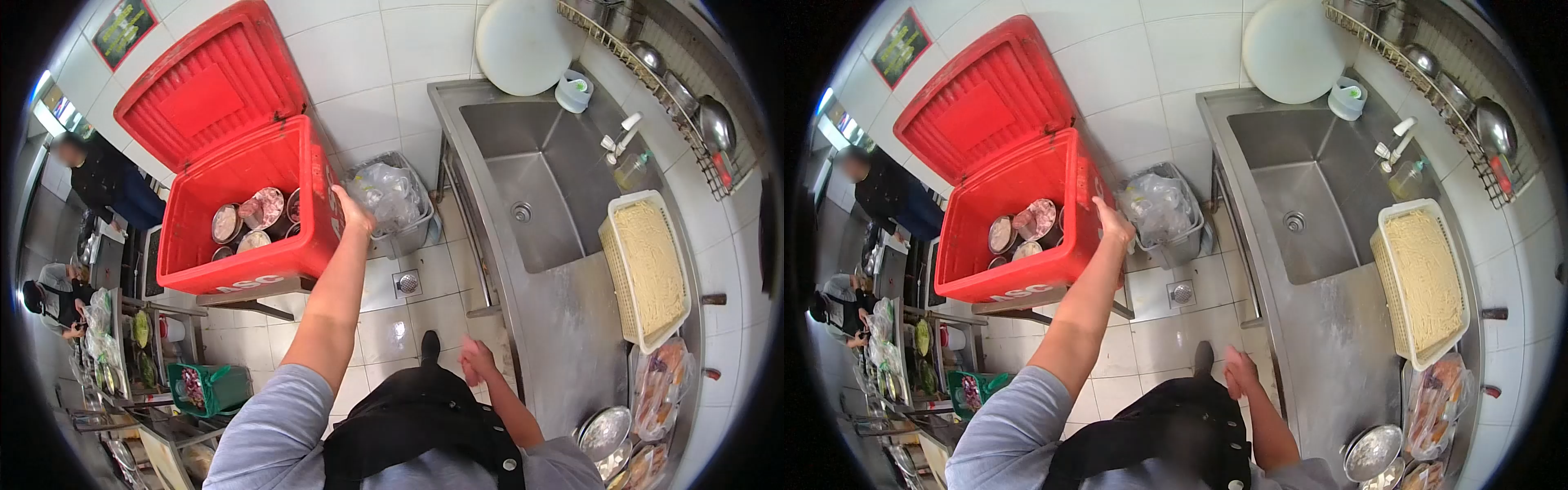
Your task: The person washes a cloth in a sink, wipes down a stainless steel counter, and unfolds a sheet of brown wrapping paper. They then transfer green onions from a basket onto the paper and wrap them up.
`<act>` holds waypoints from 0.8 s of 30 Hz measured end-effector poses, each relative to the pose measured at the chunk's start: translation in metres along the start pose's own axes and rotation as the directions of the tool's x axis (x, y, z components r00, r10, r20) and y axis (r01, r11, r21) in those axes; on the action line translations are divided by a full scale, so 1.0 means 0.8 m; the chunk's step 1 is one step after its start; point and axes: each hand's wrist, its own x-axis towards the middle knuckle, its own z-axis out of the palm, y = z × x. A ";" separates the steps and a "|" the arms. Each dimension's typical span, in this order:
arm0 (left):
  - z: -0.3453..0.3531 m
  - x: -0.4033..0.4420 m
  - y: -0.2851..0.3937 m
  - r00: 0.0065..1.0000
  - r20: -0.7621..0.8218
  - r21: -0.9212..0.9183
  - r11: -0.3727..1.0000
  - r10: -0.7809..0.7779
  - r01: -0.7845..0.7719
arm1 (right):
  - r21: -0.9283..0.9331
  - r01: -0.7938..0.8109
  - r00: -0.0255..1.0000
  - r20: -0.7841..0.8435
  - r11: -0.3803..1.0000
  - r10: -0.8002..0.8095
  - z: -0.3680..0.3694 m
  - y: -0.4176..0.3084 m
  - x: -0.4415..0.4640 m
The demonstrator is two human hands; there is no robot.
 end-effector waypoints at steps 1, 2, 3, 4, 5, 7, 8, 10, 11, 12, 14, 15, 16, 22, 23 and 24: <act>-0.005 -0.020 0.005 0.997 -0.074 0.045 0.999 0.003 0.000 | -0.142 0.082 0.994 -0.064 0.986 -0.092 0.015 0.002 -0.010; -0.013 -0.037 0.008 0.990 -0.143 0.091 0.996 0.011 0.002 | -0.287 0.157 0.974 -0.112 0.945 -0.195 0.028 0.004 -0.019; 0.064 0.060 0.020 0.995 -0.059 0.072 0.995 0.080 -0.076 | -0.292 0.249 0.944 -0.140 0.923 -0.299 -0.019 -0.092 0.111; 0.053 0.077 0.011 0.998 0.056 0.144 0.989 0.029 -0.037 | -0.239 0.259 0.953 -0.095 0.936 -0.288 -0.036 -0.124 0.114; 0.018 0.085 0.007 0.990 0.139 0.243 0.970 -0.041 0.006 | -0.165 0.246 0.967 -0.029 0.955 -0.254 -0.029 -0.134 0.102; -0.020 0.113 -0.011 0.989 0.122 0.335 0.942 -0.079 0.034 | -0.183 0.299 0.944 -0.087 0.937 -0.318 -0.020 -0.151 0.117; -0.027 0.117 -0.014 0.996 -0.064 0.353 0.933 -0.055 0.074 | -0.090 0.275 0.957 -0.066 0.957 -0.282 -0.018 -0.170 0.120; -0.046 0.121 -0.023 0.982 -0.130 0.247 0.955 -0.138 0.167 | -0.036 0.366 0.927 -0.079 0.930 -0.368 -0.023 -0.265 0.098; -0.037 0.097 -0.025 0.981 -0.141 0.242 0.956 -0.134 0.165 | -0.081 0.478 0.868 -0.113 0.875 -0.484 -0.022 -0.301 0.096; -0.013 0.056 -0.022 0.967 -0.076 0.289 0.923 -0.243 0.255 | -0.142 0.584 0.782 -0.169 0.799 -0.601 -0.016 -0.332 0.098; -0.020 0.042 -0.027 0.937 -0.026 0.335 0.880 -0.348 0.336 | -0.250 0.776 0.533 -0.232 0.580 -0.813 0.007 -0.381 0.113; -0.052 0.067 -0.047 0.865 0.182 0.158 0.882 -0.467 0.443 | -0.295 0.850 0.375 -0.241 0.436 -0.895 0.014 -0.395 0.124; -0.076 0.076 -0.060 0.755 0.401 0.003 0.825 -0.519 0.565 | -0.289 0.849 0.384 -0.235 0.442 -0.893 0.016 -0.395 0.151; 0.009 -0.085 0.025 0.963 0.163 0.407 0.904 -0.215 0.133 | -0.502 0.454 0.687 -0.329 0.736 -0.648 -0.004 -0.392 0.164; 0.005 -0.098 0.024 0.981 0.072 0.402 0.906 -0.179 0.136 | -0.441 0.618 0.590 -0.287 0.651 -0.754 0.005 -0.394 0.141; -0.009 -0.099 0.020 0.960 0.043 0.387 0.890 -0.277 0.240 | -0.364 0.764 0.477 -0.237 0.533 -0.846 0.013 -0.404 0.106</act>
